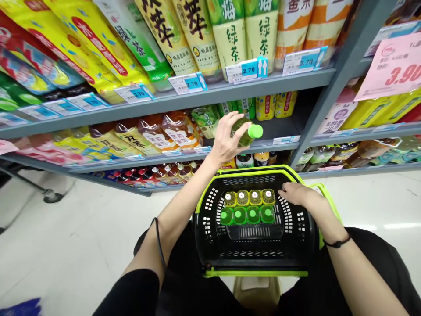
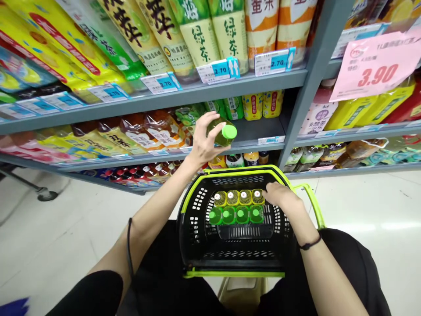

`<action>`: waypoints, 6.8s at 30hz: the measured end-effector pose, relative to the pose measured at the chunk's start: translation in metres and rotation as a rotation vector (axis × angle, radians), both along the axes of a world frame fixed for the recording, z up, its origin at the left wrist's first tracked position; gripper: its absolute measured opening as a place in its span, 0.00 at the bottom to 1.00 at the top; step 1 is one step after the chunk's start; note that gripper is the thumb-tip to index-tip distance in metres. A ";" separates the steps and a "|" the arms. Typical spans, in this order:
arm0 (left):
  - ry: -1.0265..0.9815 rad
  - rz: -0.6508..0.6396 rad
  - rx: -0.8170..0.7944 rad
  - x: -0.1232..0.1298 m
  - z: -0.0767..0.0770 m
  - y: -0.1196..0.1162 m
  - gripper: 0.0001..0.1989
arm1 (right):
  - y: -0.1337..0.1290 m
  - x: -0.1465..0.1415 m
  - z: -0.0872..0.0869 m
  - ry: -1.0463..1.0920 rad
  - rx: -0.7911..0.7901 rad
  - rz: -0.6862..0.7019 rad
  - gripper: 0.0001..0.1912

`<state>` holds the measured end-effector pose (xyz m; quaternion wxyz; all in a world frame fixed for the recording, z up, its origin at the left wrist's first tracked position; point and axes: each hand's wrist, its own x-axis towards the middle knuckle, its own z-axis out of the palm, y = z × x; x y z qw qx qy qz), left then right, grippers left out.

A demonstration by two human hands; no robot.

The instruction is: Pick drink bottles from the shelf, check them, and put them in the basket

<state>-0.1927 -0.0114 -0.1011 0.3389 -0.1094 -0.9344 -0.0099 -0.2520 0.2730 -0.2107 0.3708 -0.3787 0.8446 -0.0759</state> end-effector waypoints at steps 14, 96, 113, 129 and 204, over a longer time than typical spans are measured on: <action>-0.247 -0.399 1.016 0.109 0.009 0.083 0.47 | -0.047 0.108 0.014 -1.742 -0.857 -0.562 0.36; -0.571 0.249 0.994 0.146 -0.012 0.063 0.32 | -0.040 0.127 -0.018 -1.402 -0.674 -0.827 0.40; -0.459 -0.143 0.752 0.156 0.001 0.059 0.36 | -0.034 0.134 -0.022 -1.854 -0.765 -0.525 0.33; -0.376 -0.315 0.778 0.153 0.000 0.070 0.39 | -0.037 0.145 -0.012 -1.450 -1.019 -1.072 0.20; -0.231 -0.077 1.852 0.123 -0.020 0.034 0.43 | -0.015 0.107 0.019 -0.573 -1.370 -0.399 0.62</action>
